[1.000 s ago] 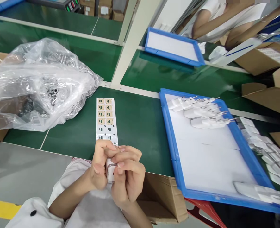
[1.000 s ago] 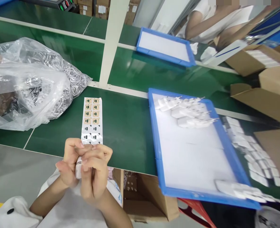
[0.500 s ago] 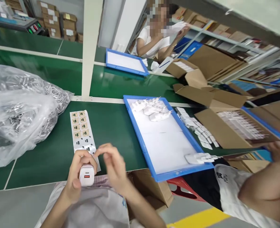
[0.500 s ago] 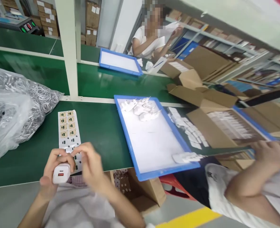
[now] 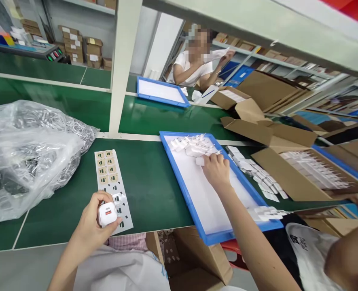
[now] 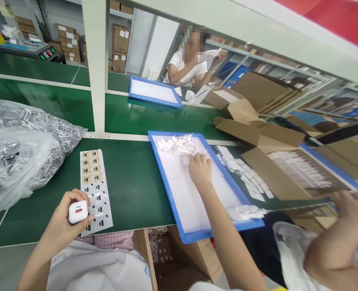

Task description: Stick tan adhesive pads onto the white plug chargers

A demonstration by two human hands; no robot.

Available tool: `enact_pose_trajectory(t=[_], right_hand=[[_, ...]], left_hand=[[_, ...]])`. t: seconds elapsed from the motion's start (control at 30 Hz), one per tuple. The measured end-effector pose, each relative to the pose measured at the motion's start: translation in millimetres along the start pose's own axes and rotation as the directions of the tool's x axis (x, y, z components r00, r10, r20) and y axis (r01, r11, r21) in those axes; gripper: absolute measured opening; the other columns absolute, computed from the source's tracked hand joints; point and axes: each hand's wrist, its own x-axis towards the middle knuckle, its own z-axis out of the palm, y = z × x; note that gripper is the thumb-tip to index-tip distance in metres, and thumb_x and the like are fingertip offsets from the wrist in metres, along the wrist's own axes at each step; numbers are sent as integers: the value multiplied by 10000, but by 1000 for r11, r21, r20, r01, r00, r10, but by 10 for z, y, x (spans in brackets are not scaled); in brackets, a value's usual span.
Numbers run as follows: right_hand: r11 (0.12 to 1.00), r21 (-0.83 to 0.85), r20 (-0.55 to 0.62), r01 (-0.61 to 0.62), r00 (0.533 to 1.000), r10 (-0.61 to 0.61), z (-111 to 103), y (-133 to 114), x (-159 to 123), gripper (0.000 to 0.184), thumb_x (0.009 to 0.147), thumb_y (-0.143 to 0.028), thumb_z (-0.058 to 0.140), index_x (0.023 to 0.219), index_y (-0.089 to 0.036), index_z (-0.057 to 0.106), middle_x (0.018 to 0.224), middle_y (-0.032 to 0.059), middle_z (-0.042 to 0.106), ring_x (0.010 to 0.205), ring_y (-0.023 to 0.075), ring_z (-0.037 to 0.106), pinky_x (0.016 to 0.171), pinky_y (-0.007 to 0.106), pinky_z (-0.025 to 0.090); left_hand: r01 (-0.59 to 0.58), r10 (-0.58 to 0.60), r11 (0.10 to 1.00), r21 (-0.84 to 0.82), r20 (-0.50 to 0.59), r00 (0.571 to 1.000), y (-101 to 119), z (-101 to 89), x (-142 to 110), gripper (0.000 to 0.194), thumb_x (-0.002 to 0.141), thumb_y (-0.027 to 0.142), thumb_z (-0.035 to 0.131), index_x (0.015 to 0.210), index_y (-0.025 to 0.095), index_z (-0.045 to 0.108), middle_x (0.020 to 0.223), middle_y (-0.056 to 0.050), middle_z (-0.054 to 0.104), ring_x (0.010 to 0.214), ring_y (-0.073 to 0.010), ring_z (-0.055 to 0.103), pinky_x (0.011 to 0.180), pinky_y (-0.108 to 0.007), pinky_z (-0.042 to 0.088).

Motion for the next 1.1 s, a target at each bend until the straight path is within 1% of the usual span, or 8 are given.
enact_pose_trajectory(t=[0.3,0.4,0.5,0.6,0.73,0.87,0.93,1.1], right_hand=[[977,206,-119,-58,989,83,-212,-337,-626,438,903,-494,621,1181,-158,667,1084,188,723,1001,371,686,871,480,550],[675,736,-31,-53,993,111,-387,-863,-1079,412,849,-578,716,1091,-248,678,999,92,766,860,310,735,771,428,599],[408,911,19,56,984,-178,-559,-1512,-1376,268,905,-493,748,1029,-259,706,924,58,774,811,260,749,716,356,616],[282,917,-109,282,858,-503,-687,-2093,-1480,183,908,-345,789,1060,-260,731,1031,75,765,919,263,749,792,364,639],[156,834,-286,529,656,-699,-881,-2565,-1437,253,1004,-316,683,1236,-219,710,1155,139,700,1042,276,690,858,400,643],[-69,784,-363,617,364,-858,-1131,-2926,-1120,301,1103,-324,495,1294,-186,683,1284,161,692,1138,266,672,908,395,624],[-184,772,-428,608,283,-858,-1211,-3246,-894,306,1129,-264,418,1182,-210,715,1201,104,742,1096,223,696,928,365,606],[120,526,-231,842,277,-933,-1153,-4349,-595,324,964,29,517,799,-166,717,889,97,768,876,247,717,941,420,549]], left_hand=[[55,-92,683,728,11,996,-271,-393,-114,431,979,112,454,1357,227,627,1146,-101,685,1008,-294,602,880,-434,518],[38,-77,658,752,17,997,-344,-381,-130,469,971,151,526,1427,226,608,1121,-105,668,1012,-304,592,881,-444,505],[76,-73,696,714,-35,997,-274,-361,-126,650,910,304,733,1524,225,534,1239,-149,649,1169,-390,577,1008,-607,468],[137,-133,872,469,-41,990,-74,-337,-176,1020,718,454,955,1592,283,458,1485,-190,572,1413,-482,466,1163,-729,351],[258,-248,945,-199,75,966,171,-309,-378,866,838,546,867,1588,379,466,1562,-147,549,1288,-365,641,1038,-474,572],[51,-165,913,-404,-251,954,245,-364,-550,609,955,482,772,1504,355,542,1368,-105,649,1063,-232,715,875,-297,611],[-81,-60,939,-334,-391,918,251,-435,-567,535,964,367,785,1443,350,549,1194,-63,689,940,-176,702,787,-242,593],[-264,155,944,-198,-440,885,266,-603,-520,388,924,189,808,1198,293,554,1025,-25,680,839,-141,646,723,-217,565]])
